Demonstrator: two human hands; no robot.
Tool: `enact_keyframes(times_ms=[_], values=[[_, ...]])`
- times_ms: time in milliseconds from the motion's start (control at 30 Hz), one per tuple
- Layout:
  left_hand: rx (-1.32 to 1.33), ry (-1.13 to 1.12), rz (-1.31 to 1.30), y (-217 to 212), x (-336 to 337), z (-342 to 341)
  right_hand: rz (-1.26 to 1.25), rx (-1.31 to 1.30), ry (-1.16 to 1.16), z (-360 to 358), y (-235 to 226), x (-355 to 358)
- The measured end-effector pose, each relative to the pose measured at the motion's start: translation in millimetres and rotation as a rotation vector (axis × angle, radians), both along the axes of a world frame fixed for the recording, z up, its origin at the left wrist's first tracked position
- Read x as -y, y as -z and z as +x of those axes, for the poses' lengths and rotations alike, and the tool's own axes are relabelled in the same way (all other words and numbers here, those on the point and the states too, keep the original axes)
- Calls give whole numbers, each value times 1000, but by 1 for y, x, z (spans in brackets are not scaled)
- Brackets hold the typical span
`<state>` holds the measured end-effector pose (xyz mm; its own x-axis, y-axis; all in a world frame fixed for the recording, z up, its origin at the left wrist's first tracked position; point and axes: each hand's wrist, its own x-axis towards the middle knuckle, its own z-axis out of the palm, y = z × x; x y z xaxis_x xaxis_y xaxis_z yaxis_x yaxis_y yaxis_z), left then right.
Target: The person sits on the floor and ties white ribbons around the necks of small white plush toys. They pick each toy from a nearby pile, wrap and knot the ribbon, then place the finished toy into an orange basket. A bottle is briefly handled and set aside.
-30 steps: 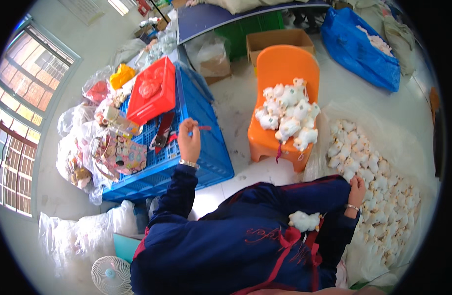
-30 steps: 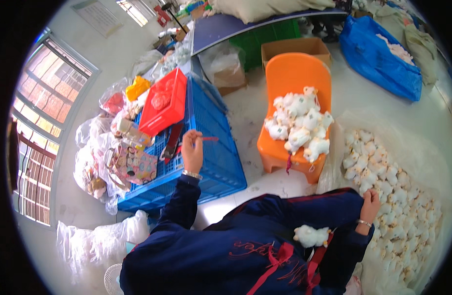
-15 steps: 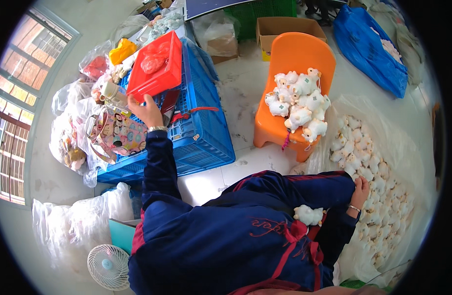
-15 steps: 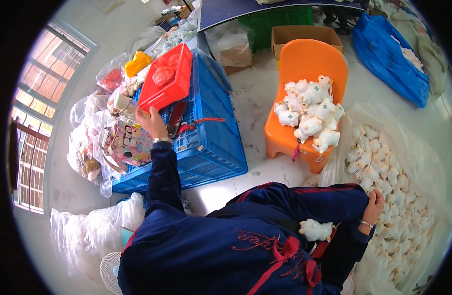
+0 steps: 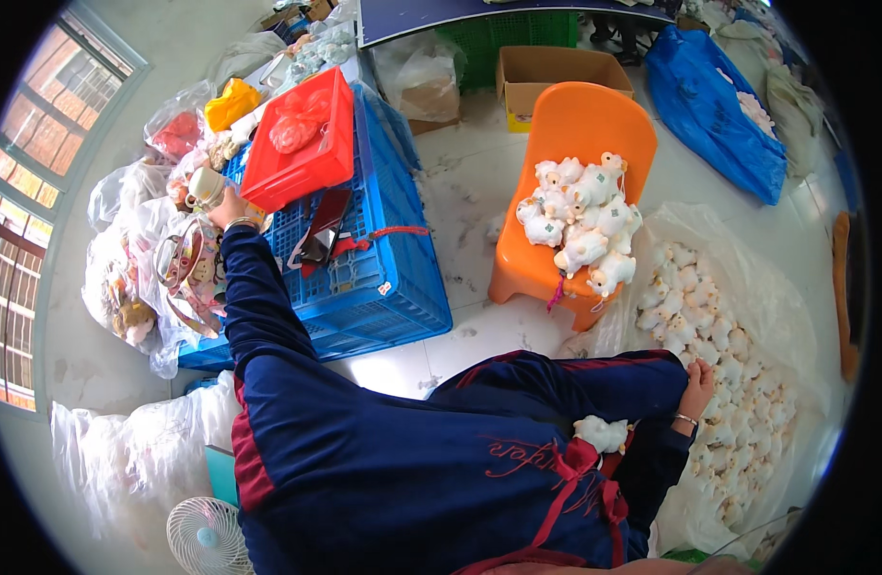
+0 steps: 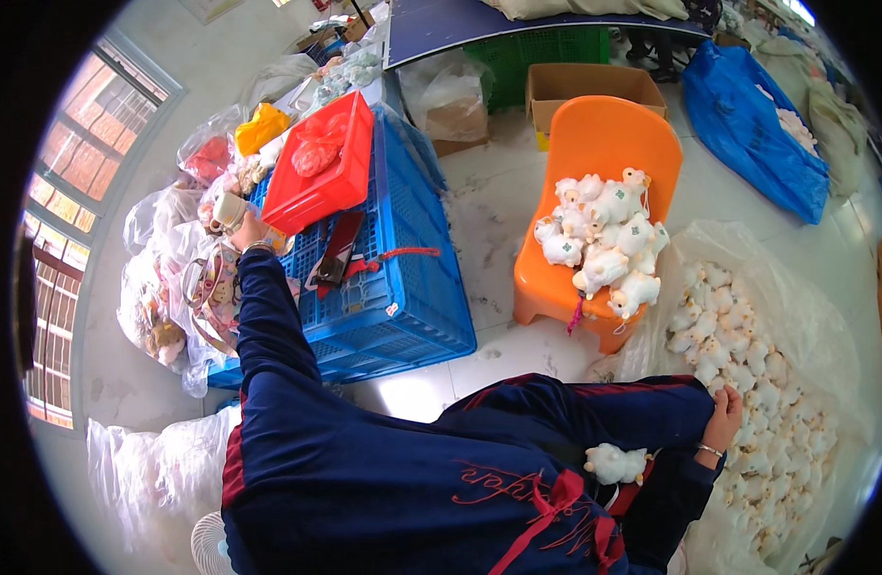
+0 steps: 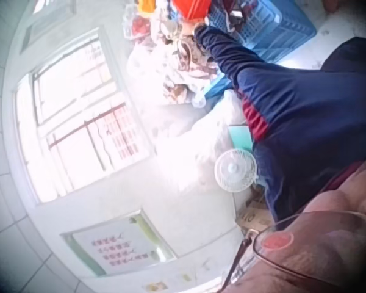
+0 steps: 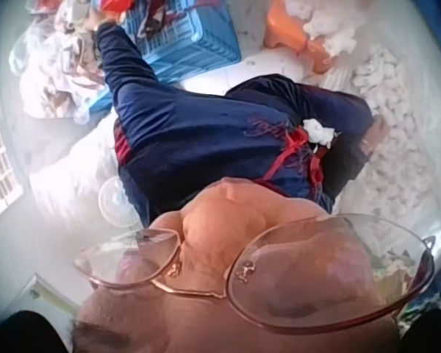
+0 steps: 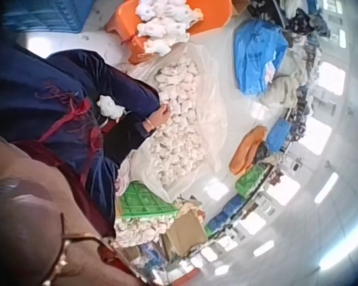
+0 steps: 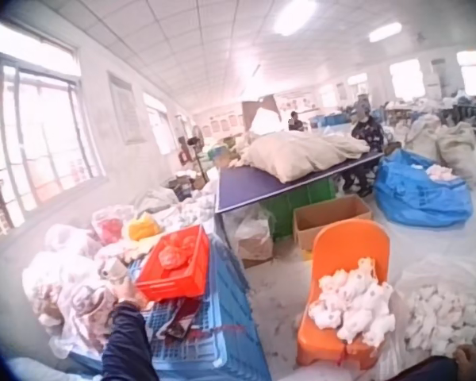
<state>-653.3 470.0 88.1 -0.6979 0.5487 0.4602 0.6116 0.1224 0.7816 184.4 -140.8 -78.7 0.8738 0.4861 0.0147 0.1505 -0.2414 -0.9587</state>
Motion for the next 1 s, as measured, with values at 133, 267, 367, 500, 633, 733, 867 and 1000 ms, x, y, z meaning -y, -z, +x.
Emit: enact_keyframes(times_ms=[133, 267, 367, 500, 633, 733, 867, 1000], values=[[-873, -204, -607, 1, -30, -79, -20, 39, 24, -9, 17, -14], [338, -56, 96, 22, -24, -12, 25, 78, 56, -1, 1, -1], [463, -68, 170, -6, -10, -1, 45, 40, 73, -11, 1, -9], [257, -127, 165, -29, -2, 8, 77, 21, 62, -16, 5, -10], [216, -94, 221, -37, 9, 28, 71, 26, 45, -16, 3, -13], [49, -115, 356, -61, 11, 37, 70, 25, 42, -16, 3, -13], [-228, -92, 488, -121, -1, 43, 62, 24, 41, -16, 5, -13], [-195, 264, 662, -188, 12, 85, 45, 48, 44, -10, 8, -12]])
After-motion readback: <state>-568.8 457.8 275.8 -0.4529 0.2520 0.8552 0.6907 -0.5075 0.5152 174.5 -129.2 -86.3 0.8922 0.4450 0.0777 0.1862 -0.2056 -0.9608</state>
